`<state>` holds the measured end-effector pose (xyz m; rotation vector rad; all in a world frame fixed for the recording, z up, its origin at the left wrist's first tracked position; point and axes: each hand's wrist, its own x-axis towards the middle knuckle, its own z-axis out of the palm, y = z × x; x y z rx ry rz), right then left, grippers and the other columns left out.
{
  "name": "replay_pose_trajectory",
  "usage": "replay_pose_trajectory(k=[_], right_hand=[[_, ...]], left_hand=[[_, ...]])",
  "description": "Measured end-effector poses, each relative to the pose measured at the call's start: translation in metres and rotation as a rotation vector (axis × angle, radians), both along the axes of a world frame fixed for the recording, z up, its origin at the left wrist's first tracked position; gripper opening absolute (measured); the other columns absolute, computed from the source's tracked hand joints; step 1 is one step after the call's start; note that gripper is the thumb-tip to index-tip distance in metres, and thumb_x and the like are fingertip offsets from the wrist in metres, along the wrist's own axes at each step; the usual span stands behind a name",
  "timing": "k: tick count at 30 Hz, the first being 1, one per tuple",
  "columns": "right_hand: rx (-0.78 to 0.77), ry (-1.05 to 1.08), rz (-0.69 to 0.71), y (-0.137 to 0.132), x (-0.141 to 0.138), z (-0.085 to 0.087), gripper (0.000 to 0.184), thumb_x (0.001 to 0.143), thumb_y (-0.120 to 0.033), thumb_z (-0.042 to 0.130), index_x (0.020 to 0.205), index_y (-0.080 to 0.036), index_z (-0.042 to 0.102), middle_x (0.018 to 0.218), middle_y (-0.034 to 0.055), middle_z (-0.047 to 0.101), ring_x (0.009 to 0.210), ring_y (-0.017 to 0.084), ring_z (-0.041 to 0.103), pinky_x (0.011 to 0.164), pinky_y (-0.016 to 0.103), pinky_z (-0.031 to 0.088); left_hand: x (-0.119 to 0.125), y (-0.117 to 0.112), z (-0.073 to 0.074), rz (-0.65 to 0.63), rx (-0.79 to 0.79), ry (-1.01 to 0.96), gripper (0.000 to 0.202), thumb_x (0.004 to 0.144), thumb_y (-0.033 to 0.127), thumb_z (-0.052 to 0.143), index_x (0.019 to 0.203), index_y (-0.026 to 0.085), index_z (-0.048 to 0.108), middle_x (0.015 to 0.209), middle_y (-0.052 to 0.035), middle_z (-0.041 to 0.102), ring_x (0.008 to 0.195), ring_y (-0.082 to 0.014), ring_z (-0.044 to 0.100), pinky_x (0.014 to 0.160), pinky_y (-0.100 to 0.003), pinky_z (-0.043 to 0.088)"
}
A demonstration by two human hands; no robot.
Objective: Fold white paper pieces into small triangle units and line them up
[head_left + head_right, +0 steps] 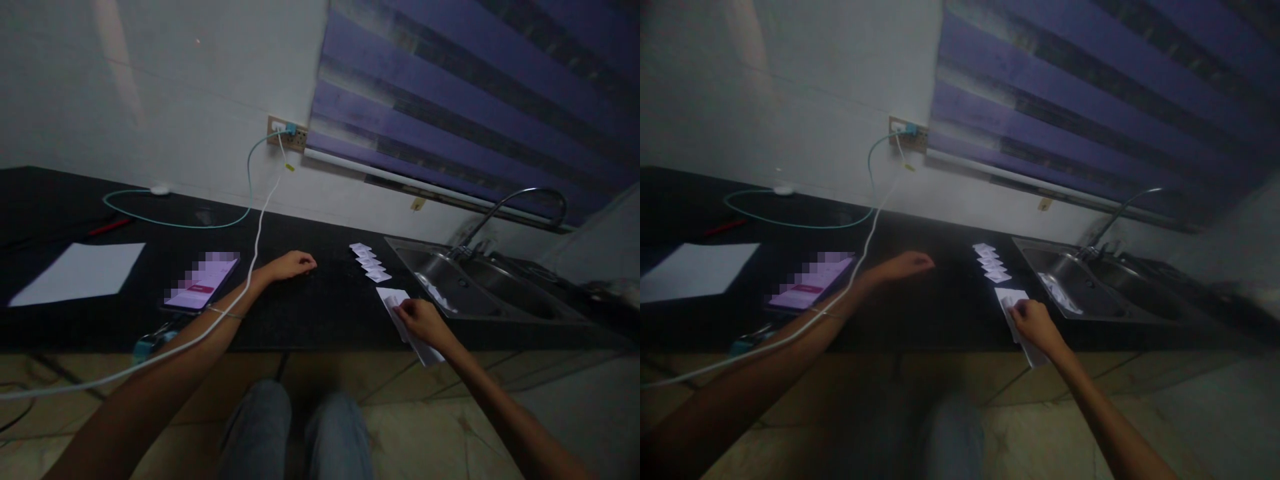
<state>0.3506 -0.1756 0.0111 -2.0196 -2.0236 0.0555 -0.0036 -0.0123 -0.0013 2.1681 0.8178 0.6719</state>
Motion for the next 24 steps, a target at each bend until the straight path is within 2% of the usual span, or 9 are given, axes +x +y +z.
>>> replay_pose_trajectory(k=[4, 7, 10, 12, 15, 17, 19, 22, 24], right_hand=[[-0.028, 0.285, -0.064, 0.001, 0.004, -0.006, 0.048, 0.082, -0.063, 0.054, 0.058, -0.022, 0.053, 0.056, 0.0031, 0.056, 0.055, 0.018, 0.052, 0.055, 0.029, 0.034], [-0.088, 0.498, -0.022, 0.001, 0.008, -0.012, 0.054, 0.079, -0.07, 0.055, 0.057, -0.022, 0.044, 0.053, -0.0027, 0.043, 0.051, 0.012, 0.041, 0.052, 0.027, 0.029], [-0.1, 0.579, -0.019, -0.001, 0.013, -0.015, 0.056, 0.08, -0.072, 0.054, 0.06, -0.022, 0.041, 0.055, -0.0047, 0.038, 0.051, 0.01, 0.035, 0.051, 0.026, 0.027], [-0.09, 0.566, -0.022, -0.001, 0.015, -0.01, 0.056, 0.08, -0.073, 0.054, 0.06, -0.022, 0.042, 0.055, -0.0044, 0.04, 0.051, 0.011, 0.036, 0.05, 0.026, 0.028], [-0.045, 0.476, 0.017, 0.0, 0.011, 0.012, 0.051, 0.082, -0.069, 0.054, 0.066, -0.021, 0.051, 0.055, -0.0016, 0.048, 0.051, 0.014, 0.045, 0.049, 0.027, 0.034], [0.031, 0.449, 0.046, 0.001, 0.0, 0.036, 0.045, 0.087, -0.063, 0.051, 0.075, -0.021, 0.056, 0.059, 0.0013, 0.056, 0.054, 0.016, 0.053, 0.051, 0.027, 0.038], [0.108, 0.491, 0.086, 0.003, -0.02, 0.062, 0.04, 0.088, -0.06, 0.055, 0.079, -0.021, 0.057, 0.059, 0.0004, 0.055, 0.052, 0.015, 0.052, 0.049, 0.026, 0.038], [0.156, 0.757, 0.203, 0.008, -0.06, 0.092, 0.034, 0.085, -0.055, 0.063, 0.08, -0.022, 0.056, 0.06, -0.0028, 0.051, 0.048, 0.011, 0.047, 0.046, 0.025, 0.038], [0.159, 0.95, 0.292, 0.017, -0.087, 0.098, 0.028, 0.084, -0.048, 0.066, 0.081, -0.023, 0.053, 0.06, -0.0055, 0.045, 0.047, 0.01, 0.044, 0.045, 0.023, 0.037]], left_hand=[[0.001, 0.003, -0.001, 0.003, -0.01, 0.005, 0.033, 0.09, 0.041, 0.055, 0.1, 0.013, 0.07, 0.099, -0.0095, 0.072, 0.087, -0.0185, 0.065, 0.08, -0.03, 0.047], [0.001, 0.005, -0.003, 0.01, 0.001, -0.001, 0.034, 0.09, 0.041, 0.055, 0.101, 0.013, 0.07, 0.099, -0.0101, 0.072, 0.088, -0.0193, 0.065, 0.081, -0.031, 0.047], [0.001, 0.005, -0.003, -0.007, -0.005, -0.009, 0.034, 0.09, 0.041, 0.055, 0.1, 0.012, 0.07, 0.097, -0.0104, 0.071, 0.086, -0.0193, 0.065, 0.08, -0.031, 0.047], [0.0, 0.004, -0.003, -0.007, -0.004, 0.0, 0.033, 0.09, 0.04, 0.055, 0.099, 0.012, 0.07, 0.094, -0.0094, 0.071, 0.083, -0.0184, 0.064, 0.078, -0.03, 0.046], [0.001, 0.003, -0.002, -0.002, 0.002, 0.016, 0.036, 0.093, 0.044, 0.05, 0.097, 0.013, 0.069, 0.087, -0.0068, 0.069, 0.075, -0.0159, 0.06, 0.071, -0.028, 0.044], [0.002, 0.003, -0.002, -0.01, -0.01, 0.008, 0.042, 0.096, 0.049, 0.046, 0.095, 0.014, 0.069, 0.083, -0.0055, 0.067, 0.071, -0.0149, 0.058, 0.068, -0.028, 0.043], [0.004, 0.004, -0.002, -0.014, -0.054, -0.056, 0.047, 0.096, 0.054, 0.044, 0.096, 0.014, 0.068, 0.081, -0.0051, 0.066, 0.071, -0.0146, 0.057, 0.068, -0.028, 0.043], [0.008, 0.005, 0.0, -0.014, -0.26, -0.262, 0.058, 0.095, 0.064, 0.04, 0.104, 0.013, 0.067, 0.087, -0.008, 0.067, 0.073, -0.0157, 0.059, 0.064, -0.027, 0.043], [0.008, 0.006, 0.001, -0.057, -0.47, -0.444, 0.069, 0.092, 0.072, 0.036, 0.108, 0.012, 0.066, 0.095, -0.0118, 0.069, 0.079, -0.018, 0.062, 0.063, -0.028, 0.044]])
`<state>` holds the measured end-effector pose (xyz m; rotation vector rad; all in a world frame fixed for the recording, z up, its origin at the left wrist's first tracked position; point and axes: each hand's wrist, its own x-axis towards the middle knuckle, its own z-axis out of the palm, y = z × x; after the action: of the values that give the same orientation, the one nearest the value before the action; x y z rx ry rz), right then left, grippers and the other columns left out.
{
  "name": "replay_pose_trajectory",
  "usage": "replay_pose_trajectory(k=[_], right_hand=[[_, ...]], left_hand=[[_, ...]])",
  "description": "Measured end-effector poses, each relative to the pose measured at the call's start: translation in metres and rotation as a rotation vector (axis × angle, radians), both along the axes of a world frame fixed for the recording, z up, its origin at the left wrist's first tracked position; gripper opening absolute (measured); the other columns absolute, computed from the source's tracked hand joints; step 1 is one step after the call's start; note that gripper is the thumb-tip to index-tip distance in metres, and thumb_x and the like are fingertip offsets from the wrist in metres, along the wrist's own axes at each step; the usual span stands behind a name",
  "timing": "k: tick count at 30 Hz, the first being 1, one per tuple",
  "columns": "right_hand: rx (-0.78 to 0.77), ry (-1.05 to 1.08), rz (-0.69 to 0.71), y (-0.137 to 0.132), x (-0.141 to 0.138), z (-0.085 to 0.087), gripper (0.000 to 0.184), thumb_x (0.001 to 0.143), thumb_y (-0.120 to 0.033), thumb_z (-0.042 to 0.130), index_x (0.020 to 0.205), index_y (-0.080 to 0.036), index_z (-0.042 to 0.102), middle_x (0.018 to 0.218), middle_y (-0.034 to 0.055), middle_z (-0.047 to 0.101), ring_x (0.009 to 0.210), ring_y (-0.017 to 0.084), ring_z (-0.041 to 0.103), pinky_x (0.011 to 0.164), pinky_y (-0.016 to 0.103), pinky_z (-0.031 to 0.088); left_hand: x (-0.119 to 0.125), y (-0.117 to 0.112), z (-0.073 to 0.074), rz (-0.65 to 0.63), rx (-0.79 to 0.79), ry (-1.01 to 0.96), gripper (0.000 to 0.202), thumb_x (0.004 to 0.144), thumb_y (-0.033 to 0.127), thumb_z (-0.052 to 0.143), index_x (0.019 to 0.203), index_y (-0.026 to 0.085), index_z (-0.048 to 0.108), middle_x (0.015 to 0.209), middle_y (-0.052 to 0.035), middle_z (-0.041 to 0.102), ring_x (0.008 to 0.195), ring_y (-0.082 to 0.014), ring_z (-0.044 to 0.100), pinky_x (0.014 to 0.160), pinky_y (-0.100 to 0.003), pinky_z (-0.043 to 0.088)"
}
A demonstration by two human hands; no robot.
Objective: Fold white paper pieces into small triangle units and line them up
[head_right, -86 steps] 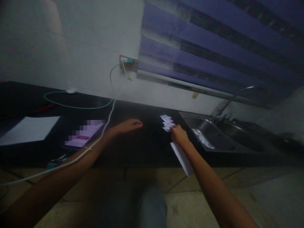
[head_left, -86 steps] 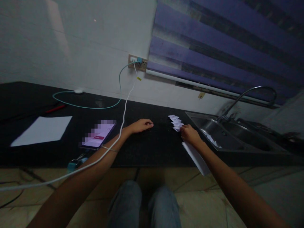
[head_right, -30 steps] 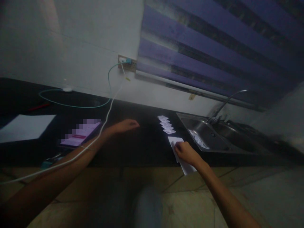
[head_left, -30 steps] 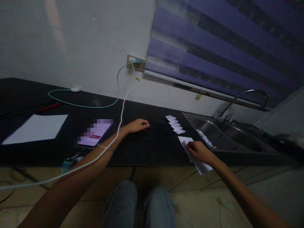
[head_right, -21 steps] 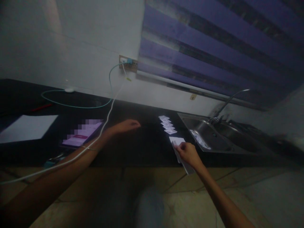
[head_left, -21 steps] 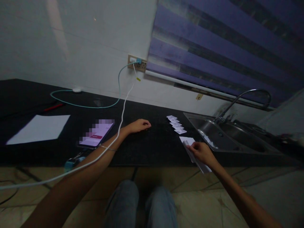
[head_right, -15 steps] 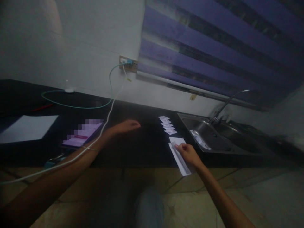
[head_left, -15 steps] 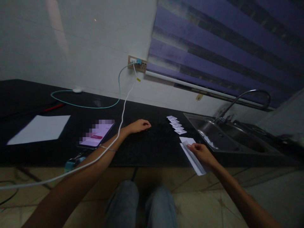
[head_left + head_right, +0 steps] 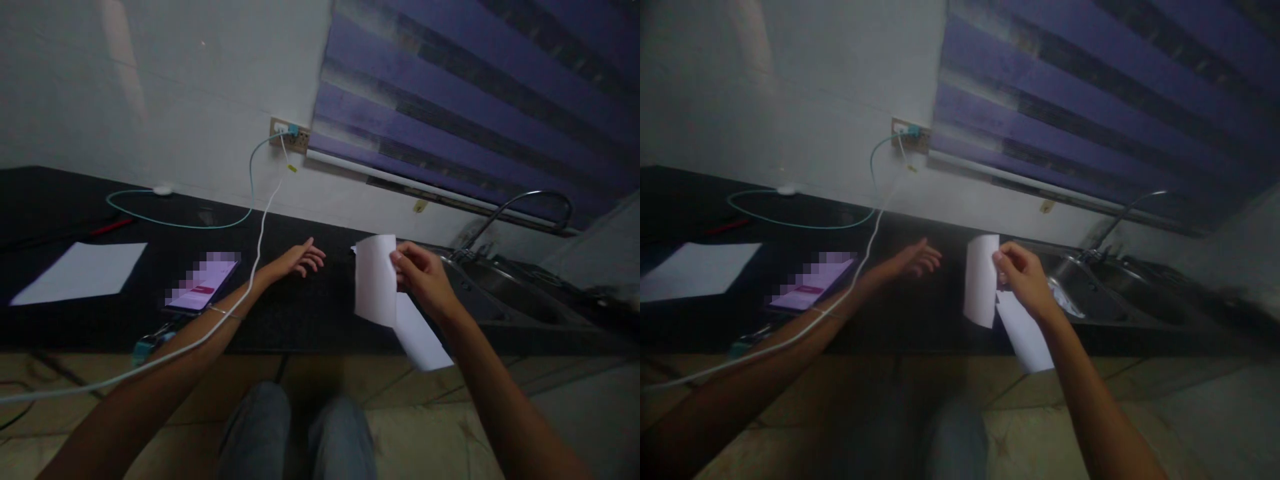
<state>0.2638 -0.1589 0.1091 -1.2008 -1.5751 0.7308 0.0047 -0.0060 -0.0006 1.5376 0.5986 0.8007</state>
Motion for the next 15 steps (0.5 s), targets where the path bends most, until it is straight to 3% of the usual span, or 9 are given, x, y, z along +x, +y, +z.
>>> replay_pose_trajectory(k=[2, 5, 10, 15], right_hand=[[0.034, 0.109, 0.065, 0.016, -0.023, -0.007, 0.023, 0.084, -0.041, 0.066, 0.08, -0.023, 0.052, 0.061, -0.0065, 0.043, 0.047, 0.008, 0.041, 0.044, 0.022, 0.035], [0.089, 0.084, 0.079, 0.049, -0.046, -0.037, 0.018, 0.085, -0.036, 0.061, 0.078, -0.023, 0.05, 0.06, -0.006, 0.045, 0.048, 0.009, 0.042, 0.047, 0.024, 0.035], [0.304, -0.193, -0.036, 0.091, -0.068, -0.085, 0.012, 0.087, -0.03, 0.055, 0.085, -0.02, 0.06, 0.07, -0.0012, 0.057, 0.063, 0.014, 0.053, 0.059, 0.027, 0.04], [0.44, -0.231, -0.022, 0.1, -0.085, -0.1, 0.02, 0.092, -0.03, 0.051, 0.099, -0.018, 0.065, 0.091, 0.0053, 0.069, 0.083, 0.019, 0.063, 0.076, 0.031, 0.047]], left_hand=[[-0.001, 0.001, 0.001, -0.069, -0.172, -0.199, 0.075, 0.09, 0.076, 0.033, 0.111, 0.013, 0.066, 0.101, -0.0141, 0.071, 0.085, -0.0206, 0.065, 0.068, -0.03, 0.048], [-0.006, 0.002, 0.0, -0.152, -0.341, -0.409, 0.072, 0.09, 0.075, 0.037, 0.109, 0.012, 0.067, 0.096, -0.0136, 0.073, 0.088, -0.0227, 0.066, 0.08, -0.034, 0.049], [-0.008, -0.001, -0.004, -0.187, -0.622, -0.354, 0.054, 0.087, 0.064, 0.06, 0.093, 0.011, 0.067, 0.079, -0.0097, 0.073, 0.074, -0.0204, 0.067, 0.085, -0.039, 0.05], [-0.002, -0.007, -0.004, -0.215, -0.642, -0.298, 0.046, 0.084, 0.054, 0.069, 0.1, 0.012, 0.067, 0.085, -0.01, 0.073, 0.081, -0.021, 0.069, 0.088, -0.039, 0.051]])
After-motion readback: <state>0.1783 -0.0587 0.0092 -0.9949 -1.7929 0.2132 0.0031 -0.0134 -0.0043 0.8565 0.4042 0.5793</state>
